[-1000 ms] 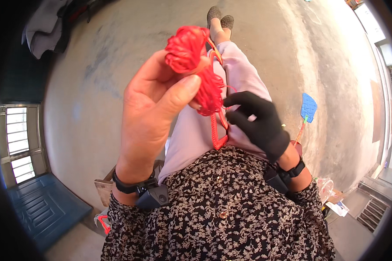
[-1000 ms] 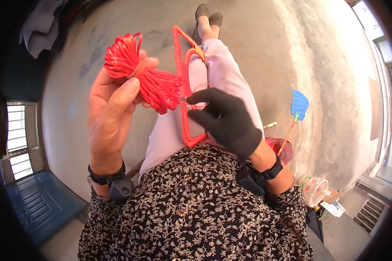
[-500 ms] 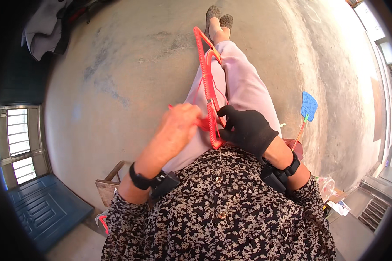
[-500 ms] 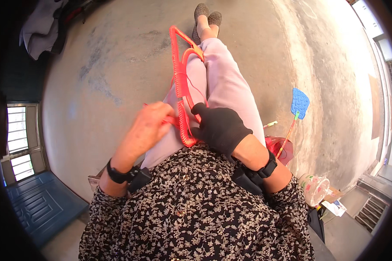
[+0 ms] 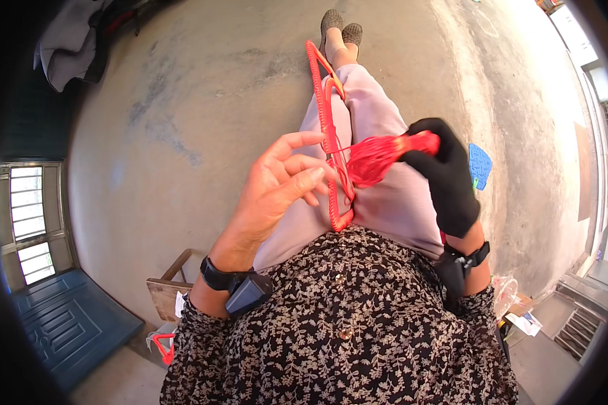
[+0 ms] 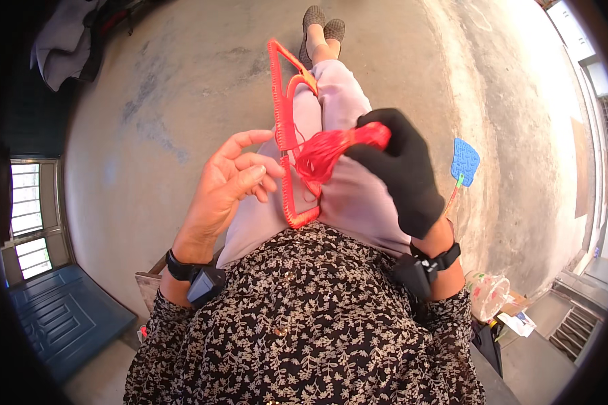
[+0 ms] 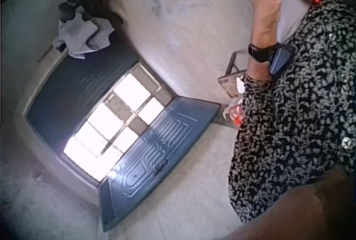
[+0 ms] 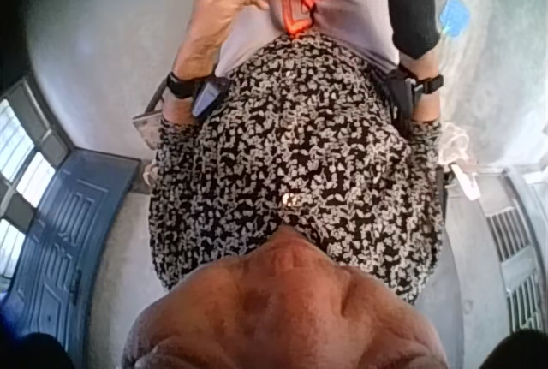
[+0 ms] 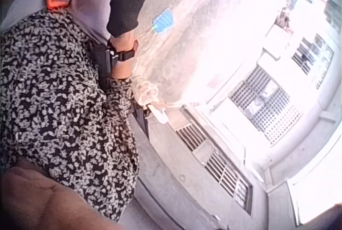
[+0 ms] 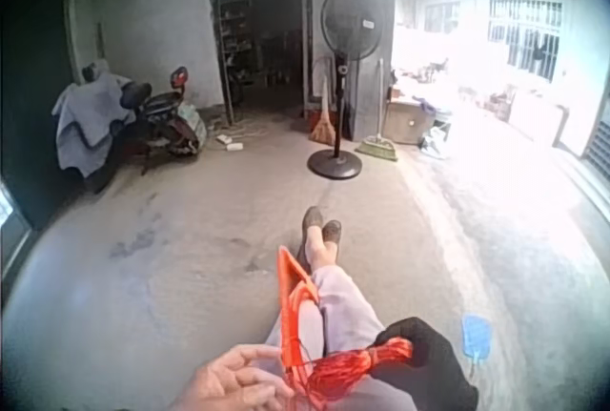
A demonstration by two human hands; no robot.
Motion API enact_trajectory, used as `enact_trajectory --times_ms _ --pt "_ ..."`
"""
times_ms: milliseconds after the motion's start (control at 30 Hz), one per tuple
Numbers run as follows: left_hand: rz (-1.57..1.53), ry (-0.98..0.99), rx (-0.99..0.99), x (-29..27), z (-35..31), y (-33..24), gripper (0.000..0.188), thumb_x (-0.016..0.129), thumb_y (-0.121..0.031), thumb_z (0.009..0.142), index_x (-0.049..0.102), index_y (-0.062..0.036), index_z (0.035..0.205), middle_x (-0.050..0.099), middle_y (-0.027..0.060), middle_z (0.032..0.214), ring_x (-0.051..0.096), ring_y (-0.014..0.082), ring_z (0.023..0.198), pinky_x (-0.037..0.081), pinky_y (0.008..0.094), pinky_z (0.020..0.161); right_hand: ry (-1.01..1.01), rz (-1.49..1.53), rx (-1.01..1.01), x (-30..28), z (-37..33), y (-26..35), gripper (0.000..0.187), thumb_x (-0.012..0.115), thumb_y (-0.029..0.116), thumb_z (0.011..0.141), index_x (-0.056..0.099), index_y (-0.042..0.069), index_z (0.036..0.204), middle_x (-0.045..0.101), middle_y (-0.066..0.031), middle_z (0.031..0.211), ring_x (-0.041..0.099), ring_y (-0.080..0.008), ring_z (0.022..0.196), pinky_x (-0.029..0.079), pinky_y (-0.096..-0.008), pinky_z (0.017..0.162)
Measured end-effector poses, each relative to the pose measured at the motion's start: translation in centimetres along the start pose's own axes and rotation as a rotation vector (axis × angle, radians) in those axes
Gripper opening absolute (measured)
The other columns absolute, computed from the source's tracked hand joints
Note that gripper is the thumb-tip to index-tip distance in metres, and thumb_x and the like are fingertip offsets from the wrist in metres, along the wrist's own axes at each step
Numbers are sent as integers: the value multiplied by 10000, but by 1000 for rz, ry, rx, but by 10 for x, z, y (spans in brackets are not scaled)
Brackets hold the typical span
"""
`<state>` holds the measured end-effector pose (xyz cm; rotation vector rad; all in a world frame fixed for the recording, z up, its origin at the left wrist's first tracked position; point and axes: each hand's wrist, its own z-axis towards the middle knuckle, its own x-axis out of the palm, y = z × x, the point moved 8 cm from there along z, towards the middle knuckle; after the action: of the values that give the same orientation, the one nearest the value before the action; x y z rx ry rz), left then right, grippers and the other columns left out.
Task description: Wrapping red cord around plastic furniture frames.
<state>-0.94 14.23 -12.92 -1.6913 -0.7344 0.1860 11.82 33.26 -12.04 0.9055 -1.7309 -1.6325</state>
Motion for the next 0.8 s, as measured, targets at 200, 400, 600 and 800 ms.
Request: enact_trajectory --times_ms 200,400,600,800 --pt "-434 284 -142 53 2 7 559 567 -340 933 409 -6 1353 536 203 1259 574 241 1088 517 330 817 -27 310 112 -19 -9 4 287 661 174 851 564 40 1085 585 -14 928 523 -95 783 452 -250 680" --pt "-1081 37 -43 10 6 -19 495 541 -420 915 529 -9 1190 551 92 1159 516 233 1099 501 333 801 -17 493 219 -19 -17 -7 323 633 208 886 553 31 1143 568 8 920 507 -79 760 449 -241 694" --pt "-947 145 27 -41 -57 -15 459 535 -326 940 452 -9 1261 439 22 835 422 143 775 381 268 577 110 695 470 -17 -28 -68 402 587 265 937 530 19 1250 566 33 913 516 -61 738 455 -231 688" --pt "-488 -103 -89 -79 -110 4 464 571 -302 911 491 24 1231 458 10 625 414 103 543 295 219 424 365 334 636 82 -39 -68 316 635 234 902 608 25 1137 639 -19 890 580 -72 716 476 -222 650"
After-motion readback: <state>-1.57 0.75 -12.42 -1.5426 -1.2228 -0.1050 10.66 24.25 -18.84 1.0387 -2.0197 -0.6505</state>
